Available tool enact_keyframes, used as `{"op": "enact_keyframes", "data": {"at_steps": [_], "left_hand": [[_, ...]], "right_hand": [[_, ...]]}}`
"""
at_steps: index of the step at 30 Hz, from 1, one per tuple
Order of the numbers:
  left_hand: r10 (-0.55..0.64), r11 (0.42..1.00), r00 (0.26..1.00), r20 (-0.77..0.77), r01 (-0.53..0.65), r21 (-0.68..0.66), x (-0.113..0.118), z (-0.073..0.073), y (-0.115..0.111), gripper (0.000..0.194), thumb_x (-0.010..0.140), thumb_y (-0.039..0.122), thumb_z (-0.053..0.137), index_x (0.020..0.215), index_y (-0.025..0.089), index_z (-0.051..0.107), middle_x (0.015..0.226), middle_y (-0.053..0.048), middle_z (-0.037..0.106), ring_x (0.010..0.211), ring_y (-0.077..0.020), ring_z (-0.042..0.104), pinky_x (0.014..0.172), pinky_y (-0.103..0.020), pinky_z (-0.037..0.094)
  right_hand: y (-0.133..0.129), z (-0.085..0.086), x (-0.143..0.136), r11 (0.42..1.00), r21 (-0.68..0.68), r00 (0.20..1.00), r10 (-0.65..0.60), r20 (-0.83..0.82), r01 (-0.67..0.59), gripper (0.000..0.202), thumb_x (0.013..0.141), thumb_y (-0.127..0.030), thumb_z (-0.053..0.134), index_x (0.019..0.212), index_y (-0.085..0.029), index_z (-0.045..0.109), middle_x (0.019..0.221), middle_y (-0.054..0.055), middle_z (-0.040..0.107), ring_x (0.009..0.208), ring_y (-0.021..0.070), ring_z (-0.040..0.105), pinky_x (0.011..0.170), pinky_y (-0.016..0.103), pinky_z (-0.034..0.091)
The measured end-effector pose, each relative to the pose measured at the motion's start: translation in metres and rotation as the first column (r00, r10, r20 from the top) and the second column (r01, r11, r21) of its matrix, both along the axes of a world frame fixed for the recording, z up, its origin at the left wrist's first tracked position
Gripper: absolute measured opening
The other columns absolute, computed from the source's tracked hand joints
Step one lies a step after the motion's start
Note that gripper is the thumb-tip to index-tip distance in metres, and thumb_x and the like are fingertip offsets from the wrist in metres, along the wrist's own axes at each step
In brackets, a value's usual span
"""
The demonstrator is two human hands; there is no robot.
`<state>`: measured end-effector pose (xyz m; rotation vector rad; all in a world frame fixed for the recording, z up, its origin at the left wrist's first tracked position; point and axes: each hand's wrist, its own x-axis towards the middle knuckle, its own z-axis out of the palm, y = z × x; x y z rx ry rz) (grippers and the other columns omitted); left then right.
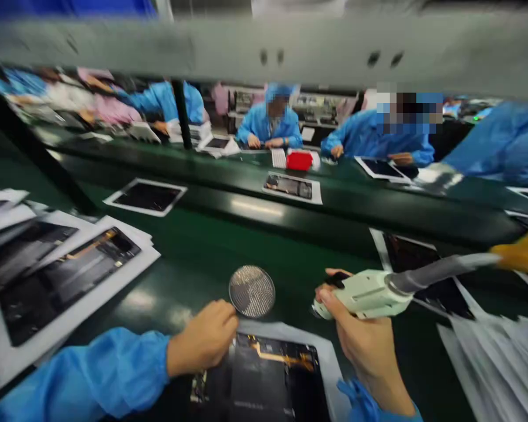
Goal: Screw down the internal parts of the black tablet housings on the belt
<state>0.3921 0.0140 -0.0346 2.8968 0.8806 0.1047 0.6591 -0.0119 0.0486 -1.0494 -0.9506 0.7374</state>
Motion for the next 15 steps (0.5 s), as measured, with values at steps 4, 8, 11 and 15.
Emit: {"op": "enact_keyframes", "data": {"at_steps": [4,8,11,15], "left_hand": [[-0.157,0.986,0.960,0.233,0.140,0.086,-0.007,0.008,0.001,0.027,0.098,0.008,0.033,0.085,0.013,0.055,0.090,-0.009,0.053,0.079,-0.0203,0.045,0.069,-0.033,0.043],[-0.231,0.973,0.928,0.291,0.220,0.072,-0.005,0.014,-0.001,0.032,0.101,0.010,0.030,0.089,0.012,0.059,0.088,-0.008,0.054,0.076,-0.0187,0.044,0.068,-0.032,0.044],[-0.246,0.969,0.920,0.307,0.240,0.056,0.001,0.009,-0.004,0.032,0.102,0.010,0.030,0.089,0.011,0.060,0.086,-0.008,0.056,0.075,-0.0188,0.046,0.067,-0.032,0.045],[-0.257,0.965,0.917,0.304,0.262,0.024,0.008,0.003,-0.003,0.024,0.100,0.011,0.039,0.086,0.012,0.059,0.084,-0.007,0.057,0.075,-0.0191,0.050,0.066,-0.032,0.047]], "right_hand": [[-0.018,0.002,-0.018,0.993,-0.056,0.994,0.106,-0.002,-0.106,0.043,0.071,-0.035,0.086,0.109,-0.023,0.069,0.066,0.000,0.063,0.068,0.0176,0.059,0.078,0.042,0.055],[-0.030,0.005,-0.045,0.988,-0.086,0.991,0.129,0.026,-0.126,0.026,0.080,-0.023,0.079,0.104,-0.025,0.068,0.063,-0.002,0.062,0.062,0.0151,0.058,0.075,0.041,0.055],[-0.035,-0.004,-0.060,0.983,-0.095,0.987,0.161,0.021,-0.158,0.018,0.085,-0.018,0.072,0.101,-0.025,0.068,0.062,-0.002,0.062,0.059,0.0140,0.058,0.072,0.040,0.055],[-0.037,-0.016,-0.072,0.967,-0.094,0.971,0.239,0.015,-0.237,0.020,0.088,-0.015,0.069,0.105,-0.026,0.068,0.064,-0.002,0.064,0.061,0.0143,0.060,0.072,0.039,0.056]]}}
